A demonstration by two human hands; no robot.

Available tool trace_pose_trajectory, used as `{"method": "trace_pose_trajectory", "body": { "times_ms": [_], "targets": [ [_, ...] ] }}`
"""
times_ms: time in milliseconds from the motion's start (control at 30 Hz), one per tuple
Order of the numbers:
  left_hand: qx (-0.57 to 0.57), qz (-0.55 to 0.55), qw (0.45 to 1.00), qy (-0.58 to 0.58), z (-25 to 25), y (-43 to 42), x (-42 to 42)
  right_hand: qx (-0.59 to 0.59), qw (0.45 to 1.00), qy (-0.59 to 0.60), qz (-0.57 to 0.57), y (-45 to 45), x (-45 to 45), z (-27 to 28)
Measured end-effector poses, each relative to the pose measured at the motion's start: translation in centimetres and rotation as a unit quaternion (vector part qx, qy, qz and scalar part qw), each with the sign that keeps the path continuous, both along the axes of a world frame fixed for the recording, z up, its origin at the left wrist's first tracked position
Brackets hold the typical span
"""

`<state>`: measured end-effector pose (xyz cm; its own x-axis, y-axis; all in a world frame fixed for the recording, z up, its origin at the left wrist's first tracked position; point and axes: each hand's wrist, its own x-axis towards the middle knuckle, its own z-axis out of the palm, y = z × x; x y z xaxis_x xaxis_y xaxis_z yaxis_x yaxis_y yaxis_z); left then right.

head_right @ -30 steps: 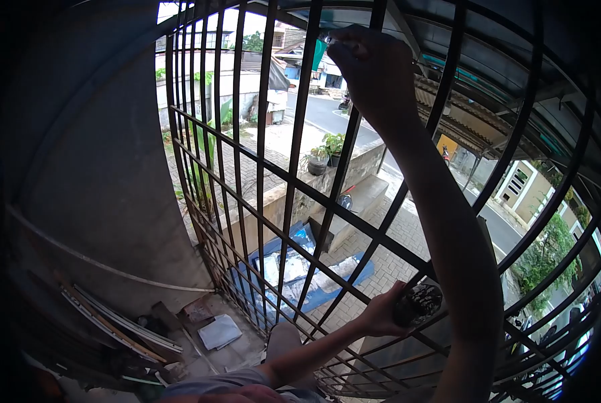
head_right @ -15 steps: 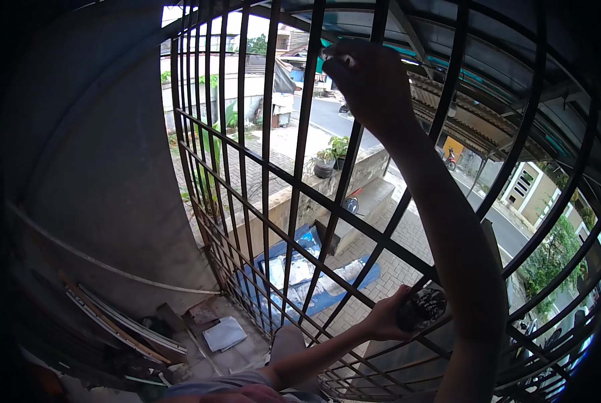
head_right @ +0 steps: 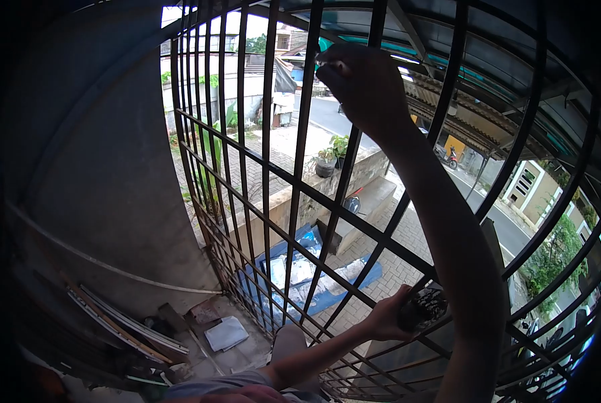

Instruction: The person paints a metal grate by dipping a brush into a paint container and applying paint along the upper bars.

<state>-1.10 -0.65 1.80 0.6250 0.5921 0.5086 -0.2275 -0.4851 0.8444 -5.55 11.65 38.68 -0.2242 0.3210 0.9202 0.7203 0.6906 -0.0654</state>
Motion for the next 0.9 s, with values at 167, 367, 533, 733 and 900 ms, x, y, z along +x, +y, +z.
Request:
{"method": "trace_pose_trajectory", "body": {
  "times_ms": [167, 367, 533, 733, 900],
  "targets": [
    [0.007, 0.003, 1.000, -0.007, 0.1, 0.1, 0.0, 0.064, 0.997, -0.005, 0.036, 0.1, 0.3, -0.2],
    [-0.003, -0.004, 1.000, -0.008, 0.3, -0.1, -0.1, 0.051, 0.997, -0.064, -0.012, -0.2, -0.4, -1.0],
    [0.013, 0.007, 1.000, -0.027, 0.0, 0.1, 0.2, 0.070, 0.991, -0.108, -0.043, 0.5, -0.6, -1.7],
    [0.005, 0.009, 1.000, 0.003, 0.2, 0.0, 0.0, 0.042, 0.997, 0.023, 0.056, -0.3, -0.3, -1.5],
    [0.018, 0.019, 1.000, -0.018, -0.3, 0.2, 0.4, 0.057, 0.997, -0.053, -0.014, -0.7, -1.0, -2.2]
  ]
}}
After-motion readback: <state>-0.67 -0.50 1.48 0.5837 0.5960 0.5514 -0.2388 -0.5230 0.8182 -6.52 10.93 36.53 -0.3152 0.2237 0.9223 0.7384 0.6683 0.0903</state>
